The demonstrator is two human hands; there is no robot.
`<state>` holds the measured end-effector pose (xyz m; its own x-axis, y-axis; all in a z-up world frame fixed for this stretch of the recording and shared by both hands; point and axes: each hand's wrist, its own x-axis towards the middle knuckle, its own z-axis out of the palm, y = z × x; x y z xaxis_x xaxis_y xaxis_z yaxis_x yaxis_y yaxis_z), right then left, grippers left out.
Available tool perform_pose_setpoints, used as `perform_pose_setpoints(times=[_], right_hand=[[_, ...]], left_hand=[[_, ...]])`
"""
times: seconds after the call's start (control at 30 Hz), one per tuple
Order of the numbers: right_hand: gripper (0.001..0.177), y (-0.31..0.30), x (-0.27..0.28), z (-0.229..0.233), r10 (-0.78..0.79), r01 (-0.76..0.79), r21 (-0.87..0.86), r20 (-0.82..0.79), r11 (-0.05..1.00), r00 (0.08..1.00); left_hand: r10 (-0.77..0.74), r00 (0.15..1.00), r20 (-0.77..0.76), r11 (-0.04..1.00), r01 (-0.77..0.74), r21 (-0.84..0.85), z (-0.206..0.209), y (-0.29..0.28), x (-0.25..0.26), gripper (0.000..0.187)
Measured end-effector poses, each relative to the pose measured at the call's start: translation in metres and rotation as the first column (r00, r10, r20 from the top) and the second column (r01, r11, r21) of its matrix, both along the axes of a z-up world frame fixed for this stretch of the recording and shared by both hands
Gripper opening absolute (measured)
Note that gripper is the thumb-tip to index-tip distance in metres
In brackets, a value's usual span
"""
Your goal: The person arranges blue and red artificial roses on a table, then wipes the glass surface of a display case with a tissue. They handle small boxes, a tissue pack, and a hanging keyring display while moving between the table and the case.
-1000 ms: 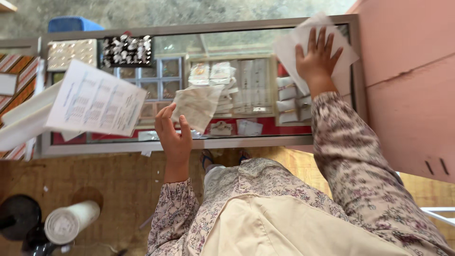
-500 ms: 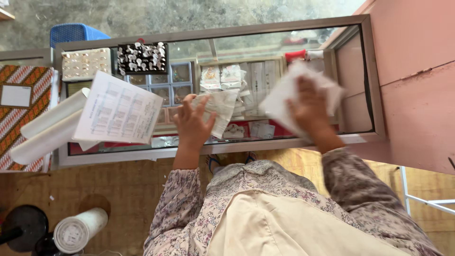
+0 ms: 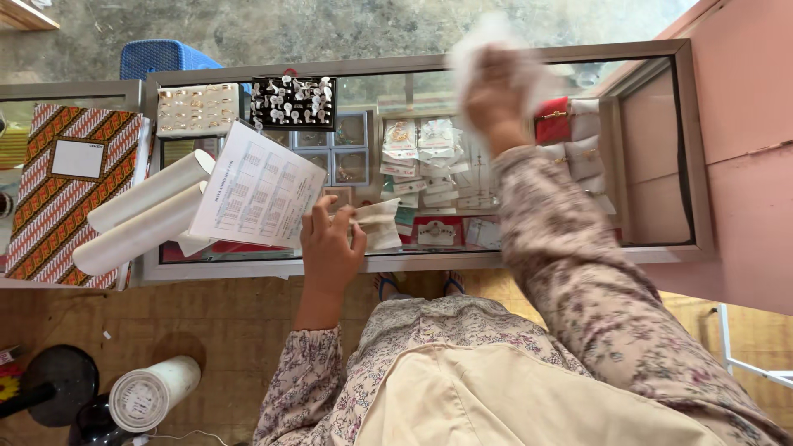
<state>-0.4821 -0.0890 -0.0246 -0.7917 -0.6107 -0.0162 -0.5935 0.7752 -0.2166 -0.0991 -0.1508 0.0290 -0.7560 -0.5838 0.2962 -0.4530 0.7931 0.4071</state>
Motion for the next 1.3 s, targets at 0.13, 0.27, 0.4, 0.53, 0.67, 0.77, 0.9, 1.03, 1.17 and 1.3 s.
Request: perform_pose_setpoints(times=[0.13,0.27,0.4,0.53,0.67,0.77,0.9,1.03,1.17,1.3], right_hand=[[0.065,0.002,0.107,-0.012,0.399,-0.403,0.098,0.057,0.910,0.915],[0.071,0.087,0.152,-0.017,0.506,-0.509,0.061,0.059,0.859,0.861],[0.077,0.144,0.089,-0.010,0.360,-0.356,0.059,-0.076,0.933,0.930],[0.076,0.125,0.001,0.017,-0.060,0.040,0.150,0.134,0.988,0.989],[0.075,0.057,-0.018,0.025,-0.322,0.294,0.155,0.207,0.943,0.924],[0.074,0.015,0.013,0.013,-0.105,0.093,0.135,0.085,0.986,0.991],[0.075,0.008,0.099,-0.010,0.265,-0.260,0.096,-0.049,0.961,0.963],[0.072,0.092,0.186,-0.022,0.357,-0.356,0.029,-0.040,0.934,0.933],[0.074,0.171,0.157,-0.013,0.200,-0.201,-0.015,-0.044,0.979,0.979],[0.077,0.213,0.105,-0.006,-0.043,0.043,-0.006,-0.025,0.999,0.999]], left_hand=[[-0.081,0.967,-0.240,0.997,0.081,-0.009,0.000,0.000,0.002,0.036],[-0.228,0.923,-0.309,0.973,0.230,-0.030,-0.009,-0.012,-0.006,0.041],[-0.265,0.930,-0.256,0.962,0.272,-0.009,-0.019,-0.013,-0.006,0.046],[-0.279,0.925,-0.257,0.957,0.291,0.011,-0.024,-0.013,0.001,0.045],[-0.263,0.922,-0.284,0.956,0.289,0.054,-0.027,-0.014,0.000,0.045],[-0.258,0.922,-0.288,0.957,0.285,0.054,-0.028,-0.013,0.001,0.044],[-0.252,0.929,-0.271,0.959,0.278,0.062,-0.029,-0.016,-0.001,0.043],[-0.267,0.924,-0.274,0.952,0.297,0.075,-0.032,-0.019,0.000,0.044],[-0.300,0.914,-0.274,0.943,0.328,0.062,-0.036,-0.022,-0.001,0.043],[-0.296,0.927,-0.233,0.946,0.319,0.067,-0.034,-0.021,0.001,0.042]])
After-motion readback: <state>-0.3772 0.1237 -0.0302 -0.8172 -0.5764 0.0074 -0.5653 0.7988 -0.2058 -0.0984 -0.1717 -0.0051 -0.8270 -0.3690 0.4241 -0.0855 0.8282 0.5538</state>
